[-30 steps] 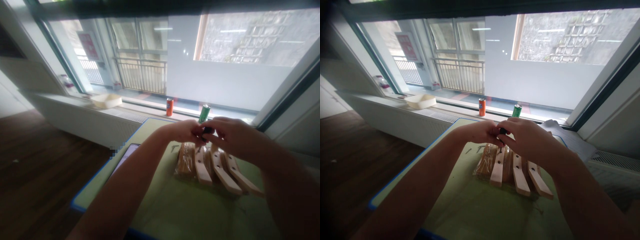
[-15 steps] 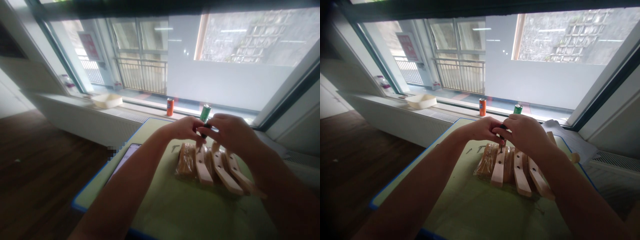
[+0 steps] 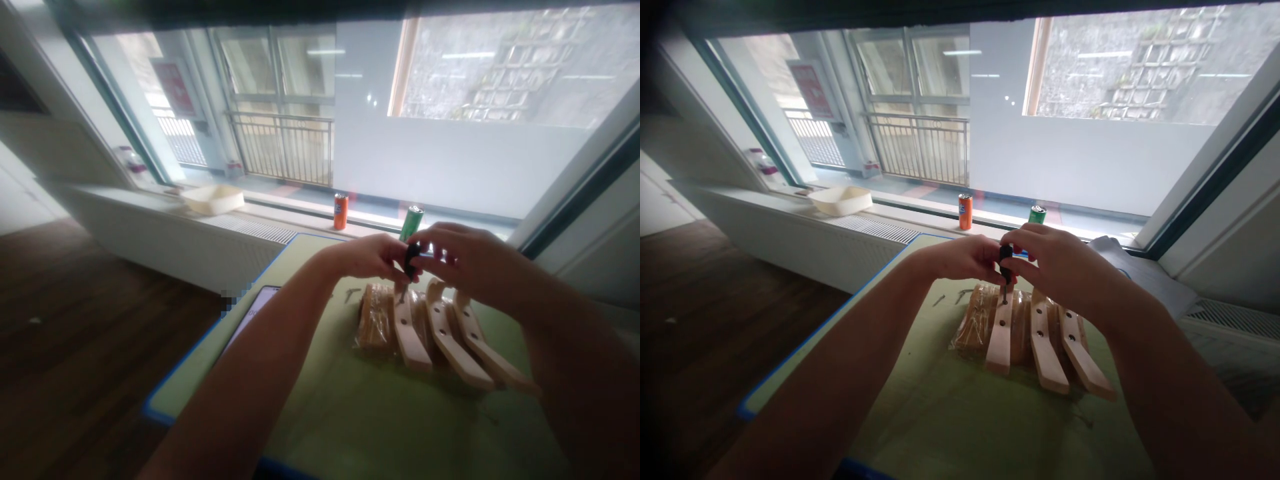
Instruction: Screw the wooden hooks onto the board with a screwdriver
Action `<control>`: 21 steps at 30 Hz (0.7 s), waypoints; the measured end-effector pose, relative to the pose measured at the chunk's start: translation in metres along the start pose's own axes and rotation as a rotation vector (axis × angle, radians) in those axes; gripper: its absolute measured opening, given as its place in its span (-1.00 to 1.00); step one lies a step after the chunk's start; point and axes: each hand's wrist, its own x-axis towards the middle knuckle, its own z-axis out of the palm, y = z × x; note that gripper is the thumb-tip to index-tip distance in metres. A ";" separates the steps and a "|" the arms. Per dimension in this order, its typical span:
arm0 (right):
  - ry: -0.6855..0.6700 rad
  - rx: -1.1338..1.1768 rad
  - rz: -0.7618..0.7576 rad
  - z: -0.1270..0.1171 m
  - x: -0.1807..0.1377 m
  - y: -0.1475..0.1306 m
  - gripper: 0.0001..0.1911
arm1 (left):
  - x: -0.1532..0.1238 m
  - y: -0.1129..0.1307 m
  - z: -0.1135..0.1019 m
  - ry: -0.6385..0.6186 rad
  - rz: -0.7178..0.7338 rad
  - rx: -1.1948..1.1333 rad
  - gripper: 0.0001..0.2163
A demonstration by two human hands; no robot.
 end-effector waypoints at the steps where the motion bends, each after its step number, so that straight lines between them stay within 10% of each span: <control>1: -0.004 0.034 -0.012 0.001 0.001 0.001 -0.77 | 0.000 0.000 0.000 -0.003 0.003 0.007 -0.80; 21: 0.008 -0.285 -0.001 -0.001 0.003 -0.010 -0.64 | 0.006 -0.003 0.012 0.107 0.063 -0.068 -0.78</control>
